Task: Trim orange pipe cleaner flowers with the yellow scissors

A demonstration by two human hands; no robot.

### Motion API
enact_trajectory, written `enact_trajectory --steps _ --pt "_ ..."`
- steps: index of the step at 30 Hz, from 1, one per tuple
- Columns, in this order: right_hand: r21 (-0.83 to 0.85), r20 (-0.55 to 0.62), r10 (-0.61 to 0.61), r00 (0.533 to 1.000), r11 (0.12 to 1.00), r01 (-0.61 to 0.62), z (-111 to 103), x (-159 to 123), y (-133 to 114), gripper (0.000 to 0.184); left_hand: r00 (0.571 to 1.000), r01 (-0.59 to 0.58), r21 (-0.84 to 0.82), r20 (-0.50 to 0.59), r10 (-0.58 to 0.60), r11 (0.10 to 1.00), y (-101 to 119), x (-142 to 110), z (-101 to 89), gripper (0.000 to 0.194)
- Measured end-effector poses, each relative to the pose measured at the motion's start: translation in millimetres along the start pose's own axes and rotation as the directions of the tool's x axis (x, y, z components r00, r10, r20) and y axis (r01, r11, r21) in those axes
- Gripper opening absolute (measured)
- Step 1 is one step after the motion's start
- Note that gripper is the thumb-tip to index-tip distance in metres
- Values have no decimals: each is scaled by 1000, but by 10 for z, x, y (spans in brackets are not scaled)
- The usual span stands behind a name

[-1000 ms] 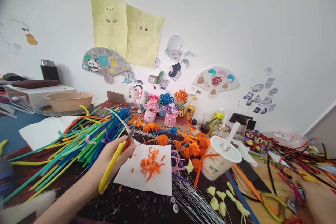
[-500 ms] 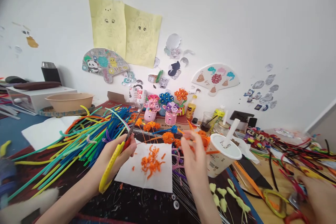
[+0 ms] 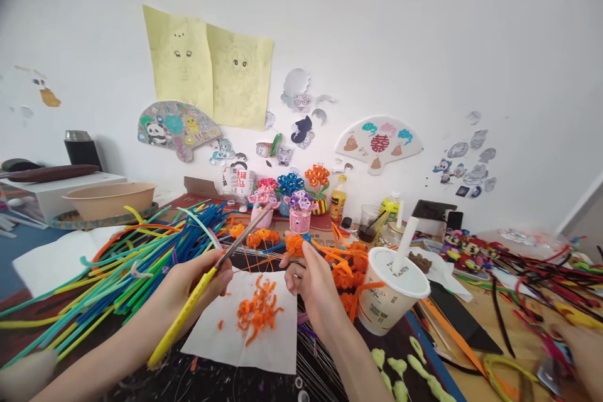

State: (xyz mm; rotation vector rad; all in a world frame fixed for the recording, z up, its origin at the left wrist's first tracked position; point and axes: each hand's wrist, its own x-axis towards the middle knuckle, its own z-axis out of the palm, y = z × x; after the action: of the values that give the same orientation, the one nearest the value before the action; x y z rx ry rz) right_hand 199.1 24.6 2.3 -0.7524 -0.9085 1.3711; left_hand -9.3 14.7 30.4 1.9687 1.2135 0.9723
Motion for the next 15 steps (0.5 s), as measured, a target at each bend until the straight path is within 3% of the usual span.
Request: enact_trajectory --steps 3,6,13,15 --pt "-15 15 -41 999 999 41 -36 -12 -43 38 996 -4 -4 90 5 1000 -62 44 -20 30" --pt "-51 66 -65 996 996 69 -46 -34 -71 31 993 18 -51 114 -12 999 -155 59 -10 29" --pt "-279 40 -87 995 956 95 -31 -94 -47 34 996 75 -88 57 -71 993 -171 -53 -33 33" --pt "-336 -3 -106 994 937 99 -40 -85 -7 37 998 42 -66 -43 -45 997 -156 -83 -72 29"
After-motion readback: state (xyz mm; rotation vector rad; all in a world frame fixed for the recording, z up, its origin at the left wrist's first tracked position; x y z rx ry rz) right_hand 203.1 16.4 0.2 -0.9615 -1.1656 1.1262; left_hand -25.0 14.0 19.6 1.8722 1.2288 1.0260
